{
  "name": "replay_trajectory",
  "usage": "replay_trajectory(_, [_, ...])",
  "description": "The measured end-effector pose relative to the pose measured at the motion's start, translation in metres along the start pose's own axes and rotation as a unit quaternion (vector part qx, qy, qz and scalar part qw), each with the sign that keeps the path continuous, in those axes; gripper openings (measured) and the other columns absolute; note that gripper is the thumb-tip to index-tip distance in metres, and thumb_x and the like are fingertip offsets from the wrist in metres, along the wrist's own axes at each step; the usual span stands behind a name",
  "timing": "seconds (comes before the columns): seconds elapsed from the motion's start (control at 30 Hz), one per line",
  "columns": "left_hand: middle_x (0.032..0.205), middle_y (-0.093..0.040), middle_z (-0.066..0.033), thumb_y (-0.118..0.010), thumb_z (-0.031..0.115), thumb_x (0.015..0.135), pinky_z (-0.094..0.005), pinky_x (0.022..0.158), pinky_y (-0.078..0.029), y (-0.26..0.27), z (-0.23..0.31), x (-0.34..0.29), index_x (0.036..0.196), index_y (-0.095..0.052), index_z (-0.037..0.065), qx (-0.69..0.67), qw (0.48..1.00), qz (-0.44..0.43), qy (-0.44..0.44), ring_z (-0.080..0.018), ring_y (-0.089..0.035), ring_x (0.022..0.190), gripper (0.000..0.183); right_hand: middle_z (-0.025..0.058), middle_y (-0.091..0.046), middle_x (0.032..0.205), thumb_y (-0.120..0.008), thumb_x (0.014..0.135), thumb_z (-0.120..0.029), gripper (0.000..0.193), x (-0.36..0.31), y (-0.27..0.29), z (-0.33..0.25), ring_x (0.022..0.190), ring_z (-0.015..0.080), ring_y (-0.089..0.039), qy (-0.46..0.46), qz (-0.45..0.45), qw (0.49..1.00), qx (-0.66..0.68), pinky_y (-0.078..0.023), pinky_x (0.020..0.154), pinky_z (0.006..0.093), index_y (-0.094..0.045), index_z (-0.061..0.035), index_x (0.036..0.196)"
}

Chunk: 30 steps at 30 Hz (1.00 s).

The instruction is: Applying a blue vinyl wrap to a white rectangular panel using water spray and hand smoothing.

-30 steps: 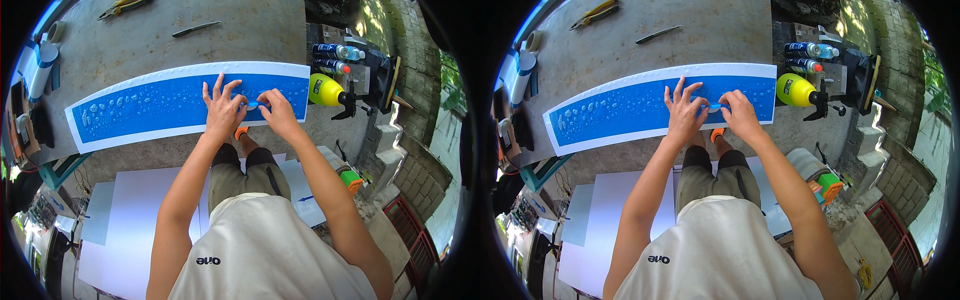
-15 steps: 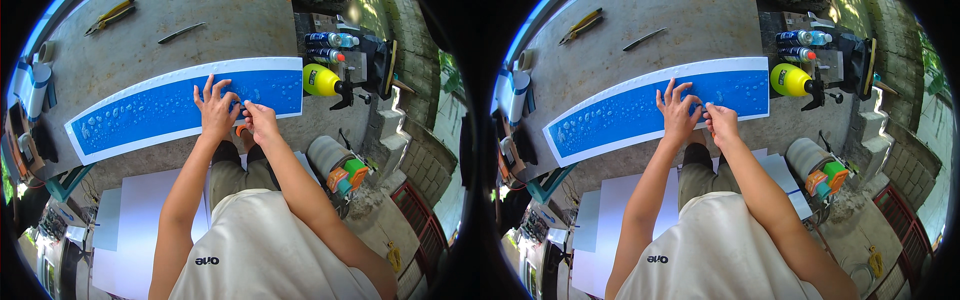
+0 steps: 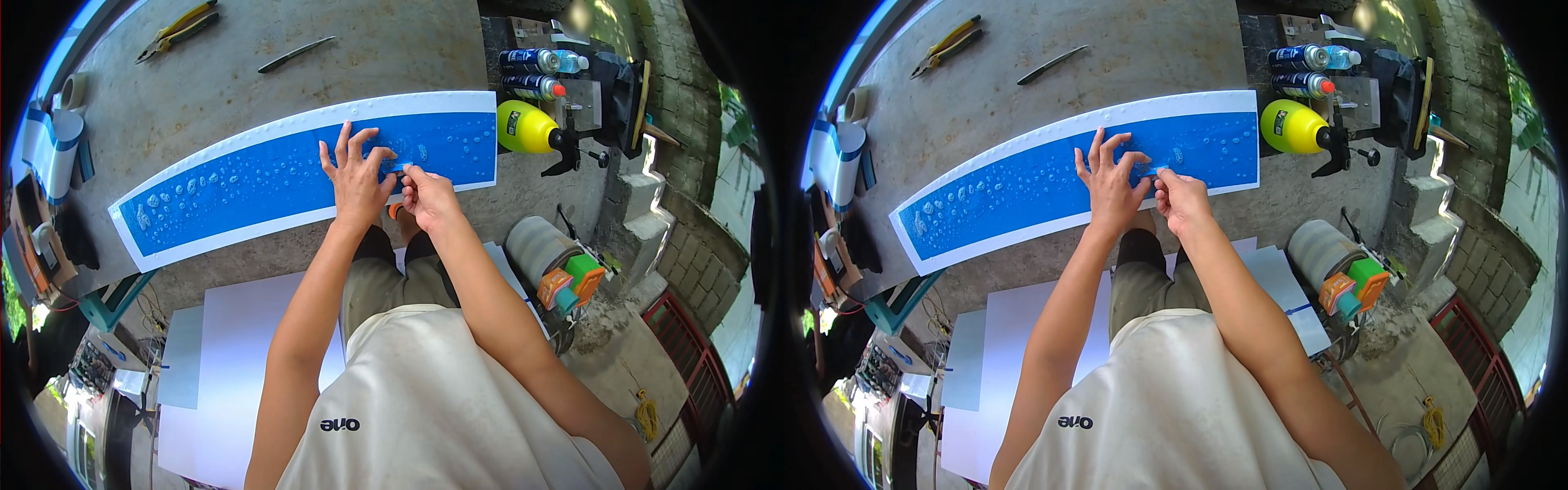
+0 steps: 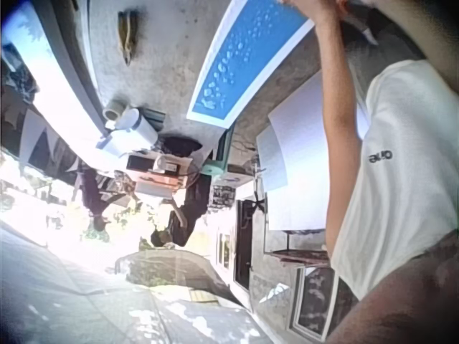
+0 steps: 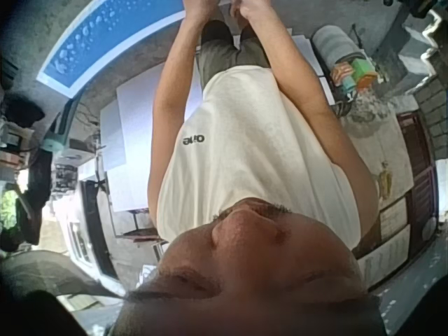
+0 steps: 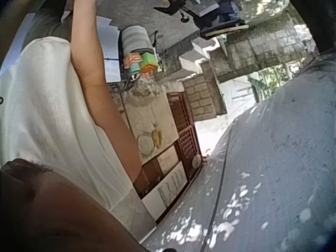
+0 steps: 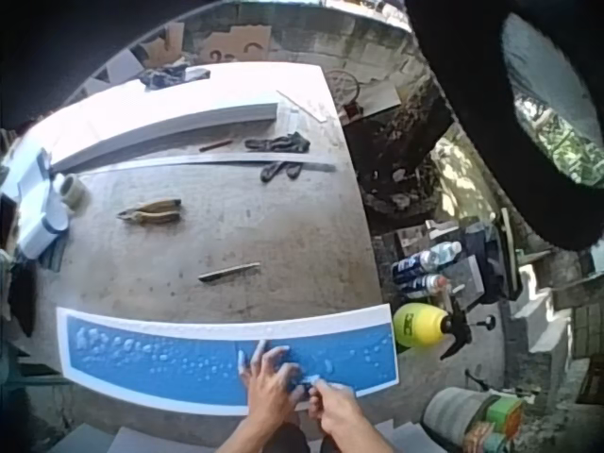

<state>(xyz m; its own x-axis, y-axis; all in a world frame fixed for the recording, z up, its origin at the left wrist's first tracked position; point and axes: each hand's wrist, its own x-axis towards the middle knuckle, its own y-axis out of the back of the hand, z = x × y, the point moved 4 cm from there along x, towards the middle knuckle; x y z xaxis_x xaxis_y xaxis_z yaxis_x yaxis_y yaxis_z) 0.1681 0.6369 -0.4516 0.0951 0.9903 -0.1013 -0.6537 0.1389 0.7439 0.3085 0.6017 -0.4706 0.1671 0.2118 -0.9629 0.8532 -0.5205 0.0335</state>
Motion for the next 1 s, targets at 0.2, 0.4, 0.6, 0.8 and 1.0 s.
replay_trajectory(0.2, [0.133, -0.048, -0.0008, -0.079, 0.015, 0.066, -0.0627, 0.116, -0.004, 0.0024, 0.003, 0.002, 0.088, -0.069, 0.024, -0.017, 1.0, -0.004, 0.025, -0.0296, -0.023, 0.146, 0.025, -0.0013, -0.061, 0.073, -0.07, 0.091, -0.017, 0.013, -0.0012, 0.0008, -0.0021, 0.056, 0.0064, -0.054, -0.026, -0.023, 0.999, 0.021, -0.043, 0.047, 0.0207, -0.062, -0.007, 0.088])
replay_trajectory(0.4, [0.134, -0.048, -0.0013, -0.078, 0.016, 0.068, -0.063, 0.116, -0.003, 0.0019, 0.0014, 0.0015, 0.085, -0.069, 0.023, -0.029, 0.999, 0.0, 0.02, -0.03, -0.023, 0.146, 0.02, -0.002, -0.061, 0.072, -0.071, 0.09, -0.018, 0.013, -0.0021, 0.0006, -0.0021, 0.056, 0.0049, -0.054, -0.017, -0.021, 1.0, 0.002, -0.043, 0.047, 0.0199, -0.063, -0.0074, 0.089])
replay_trajectory(0.6, [0.133, -0.05, -0.0028, -0.076, 0.016, 0.069, -0.0622, 0.115, -0.002, -0.0005, 0.001, 0.0017, 0.085, -0.07, 0.023, -0.025, 0.999, 0.0, 0.024, -0.0327, -0.024, 0.146, 0.019, -0.0019, -0.062, 0.072, -0.072, 0.09, -0.019, 0.015, -0.0016, 0.0001, -0.0014, 0.053, 0.0039, -0.053, 0.01, -0.002, 0.999, -0.035, -0.042, 0.044, 0.0185, -0.064, -0.007, 0.087])
replay_trajectory(0.8, [0.135, -0.046, -0.0019, -0.074, 0.014, 0.069, -0.0648, 0.115, -0.002, 0.0004, 0.0012, -0.0012, 0.083, -0.068, 0.023, -0.019, 1.0, -0.005, 0.008, -0.0314, -0.021, 0.147, 0.018, -0.0015, -0.063, 0.071, -0.071, 0.09, -0.019, 0.015, -0.0019, 0.0016, 0.0, 0.052, 0.0038, -0.053, 0.018, 0.004, 0.999, -0.051, -0.041, 0.044, 0.0184, -0.064, -0.0069, 0.086])
replay_trajectory(1.0, [0.138, -0.046, -0.0042, -0.07, 0.014, 0.07, -0.068, 0.113, 0.001, 0.0056, 0.0041, -0.0012, 0.082, -0.069, 0.023, -0.005, 0.999, -0.031, -0.02, -0.0364, -0.017, 0.148, 0.015, -0.0015, -0.063, 0.072, -0.072, 0.09, -0.019, 0.014, -0.0011, 0.0035, -0.0001, 0.054, 0.0045, -0.054, 0.004, -0.002, 0.999, -0.04, -0.042, 0.045, 0.0194, -0.064, -0.0076, 0.086])
